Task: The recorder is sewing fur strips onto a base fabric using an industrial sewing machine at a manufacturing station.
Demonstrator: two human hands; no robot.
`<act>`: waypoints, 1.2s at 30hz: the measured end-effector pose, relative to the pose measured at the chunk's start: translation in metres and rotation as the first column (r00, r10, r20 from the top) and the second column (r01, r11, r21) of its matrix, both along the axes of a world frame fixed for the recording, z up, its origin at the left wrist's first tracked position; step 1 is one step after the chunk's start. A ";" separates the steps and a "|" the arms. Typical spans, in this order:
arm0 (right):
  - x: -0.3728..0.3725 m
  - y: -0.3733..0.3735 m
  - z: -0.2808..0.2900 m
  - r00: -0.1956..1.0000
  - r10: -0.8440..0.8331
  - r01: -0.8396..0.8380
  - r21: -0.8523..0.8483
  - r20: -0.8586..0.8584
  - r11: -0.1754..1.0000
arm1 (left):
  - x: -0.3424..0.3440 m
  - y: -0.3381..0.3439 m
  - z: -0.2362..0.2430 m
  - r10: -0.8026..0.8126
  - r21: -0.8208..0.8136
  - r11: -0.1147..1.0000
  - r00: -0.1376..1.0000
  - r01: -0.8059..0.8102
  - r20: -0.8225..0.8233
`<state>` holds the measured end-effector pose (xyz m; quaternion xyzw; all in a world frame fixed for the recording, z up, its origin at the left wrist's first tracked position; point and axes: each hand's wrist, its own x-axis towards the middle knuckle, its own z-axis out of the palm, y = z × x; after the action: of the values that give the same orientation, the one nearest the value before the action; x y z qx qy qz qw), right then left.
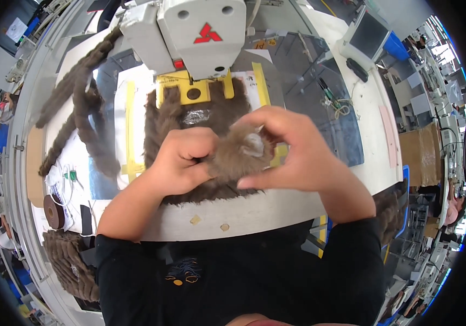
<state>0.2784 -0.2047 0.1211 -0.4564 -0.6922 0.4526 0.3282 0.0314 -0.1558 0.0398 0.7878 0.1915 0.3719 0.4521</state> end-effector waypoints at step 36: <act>-0.008 0.036 -0.026 1.000 -0.009 -0.004 0.437 0.027 0.899 | 0.007 -0.008 0.008 0.019 -0.063 0.998 0.994 -0.026 -0.109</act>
<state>0.2706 -0.1687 0.0954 -0.3786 -0.7800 0.2788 0.4129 0.0389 -0.1640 0.0478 0.7897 0.2364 0.3273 0.4620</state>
